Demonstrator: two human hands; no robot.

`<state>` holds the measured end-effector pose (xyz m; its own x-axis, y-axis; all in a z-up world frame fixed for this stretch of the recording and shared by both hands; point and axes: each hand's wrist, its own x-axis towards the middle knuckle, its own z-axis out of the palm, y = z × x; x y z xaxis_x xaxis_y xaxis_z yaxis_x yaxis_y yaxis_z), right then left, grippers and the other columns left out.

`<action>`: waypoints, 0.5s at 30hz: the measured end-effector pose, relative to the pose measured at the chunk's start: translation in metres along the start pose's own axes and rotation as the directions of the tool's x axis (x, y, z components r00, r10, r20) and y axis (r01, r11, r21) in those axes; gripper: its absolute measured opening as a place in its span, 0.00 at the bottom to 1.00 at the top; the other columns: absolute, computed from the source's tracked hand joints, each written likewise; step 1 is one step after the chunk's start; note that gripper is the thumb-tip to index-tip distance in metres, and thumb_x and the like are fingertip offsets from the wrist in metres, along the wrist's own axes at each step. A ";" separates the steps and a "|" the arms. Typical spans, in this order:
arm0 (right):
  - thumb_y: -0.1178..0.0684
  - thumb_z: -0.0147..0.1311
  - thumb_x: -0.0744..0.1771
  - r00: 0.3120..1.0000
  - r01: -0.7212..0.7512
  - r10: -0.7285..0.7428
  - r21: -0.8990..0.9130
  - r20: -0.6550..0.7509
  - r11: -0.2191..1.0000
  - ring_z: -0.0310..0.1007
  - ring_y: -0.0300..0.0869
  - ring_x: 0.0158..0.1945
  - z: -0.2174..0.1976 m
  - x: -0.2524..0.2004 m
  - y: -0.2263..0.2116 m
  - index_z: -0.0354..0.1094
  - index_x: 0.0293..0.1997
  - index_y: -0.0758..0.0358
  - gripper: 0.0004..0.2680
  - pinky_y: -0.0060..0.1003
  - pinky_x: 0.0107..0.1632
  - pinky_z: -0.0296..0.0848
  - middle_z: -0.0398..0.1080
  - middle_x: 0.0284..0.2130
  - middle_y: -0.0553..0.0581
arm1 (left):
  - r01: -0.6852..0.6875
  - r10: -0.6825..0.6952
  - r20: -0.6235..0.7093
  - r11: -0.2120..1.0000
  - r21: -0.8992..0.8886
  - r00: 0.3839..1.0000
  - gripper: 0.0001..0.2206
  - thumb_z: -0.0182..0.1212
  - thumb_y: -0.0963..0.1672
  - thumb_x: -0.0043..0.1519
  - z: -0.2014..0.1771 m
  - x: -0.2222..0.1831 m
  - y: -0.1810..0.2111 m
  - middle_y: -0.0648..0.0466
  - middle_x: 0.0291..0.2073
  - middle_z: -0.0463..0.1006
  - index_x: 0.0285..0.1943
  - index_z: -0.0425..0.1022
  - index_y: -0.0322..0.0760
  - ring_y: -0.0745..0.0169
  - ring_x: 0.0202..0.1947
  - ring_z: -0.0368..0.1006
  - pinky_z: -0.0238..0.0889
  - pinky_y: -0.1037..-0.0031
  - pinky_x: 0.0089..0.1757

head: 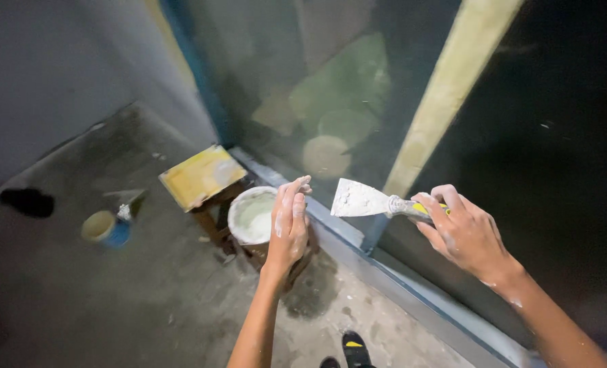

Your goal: The person mixes putty inside a bucket using a putty knife, then scoops the putty and applies it along a wall edge using the putty knife and fingers.

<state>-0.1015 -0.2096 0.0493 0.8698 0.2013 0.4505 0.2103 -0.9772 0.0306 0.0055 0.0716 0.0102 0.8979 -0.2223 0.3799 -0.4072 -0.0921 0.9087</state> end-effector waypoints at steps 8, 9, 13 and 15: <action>0.50 0.64 0.61 0.986 0.159 -0.164 0.124 0.028 0.979 0.75 0.49 0.37 0.044 0.082 -0.032 0.67 0.54 0.57 0.18 0.43 0.37 0.77 0.65 0.42 0.57 | -0.128 0.168 -0.252 0.978 0.167 0.953 0.16 0.41 0.45 0.74 -0.062 -0.011 -0.032 0.45 0.52 0.72 0.63 0.69 0.28 0.56 0.50 0.73 0.67 0.70 0.50; 0.50 0.64 0.61 0.985 0.159 -0.165 0.128 0.040 0.979 0.74 0.49 0.37 0.050 0.091 -0.035 0.67 0.54 0.57 0.18 0.43 0.37 0.76 0.65 0.42 0.57 | -0.101 0.139 -0.283 0.984 0.144 0.949 0.16 0.41 0.45 0.73 -0.067 -0.011 -0.032 0.45 0.53 0.72 0.62 0.69 0.28 0.55 0.50 0.73 0.68 0.70 0.49; 0.50 0.63 0.61 0.962 0.272 -0.274 0.156 -0.006 0.950 0.74 0.50 0.38 0.081 0.125 -0.038 0.66 0.55 0.59 0.18 0.44 0.39 0.75 0.68 0.40 0.57 | -0.070 0.160 -0.360 0.966 0.251 0.919 0.16 0.41 0.44 0.75 -0.087 -0.013 -0.049 0.44 0.48 0.72 0.62 0.69 0.28 0.54 0.50 0.73 0.66 0.68 0.53; 0.51 0.62 0.61 0.943 0.333 -0.328 0.176 -0.060 0.926 0.73 0.50 0.38 0.093 0.138 -0.043 0.66 0.56 0.59 0.18 0.45 0.40 0.74 0.69 0.36 0.56 | -0.050 0.158 -0.410 0.964 0.262 0.898 0.16 0.41 0.44 0.74 -0.093 -0.014 -0.058 0.44 0.49 0.73 0.62 0.70 0.28 0.54 0.50 0.74 0.65 0.67 0.53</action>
<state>0.0516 -0.1336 0.0270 0.7243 0.5060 0.4683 0.5631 -0.8261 0.0217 0.0315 0.1705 -0.0314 0.8104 0.1842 0.5562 -0.4815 -0.3314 0.8114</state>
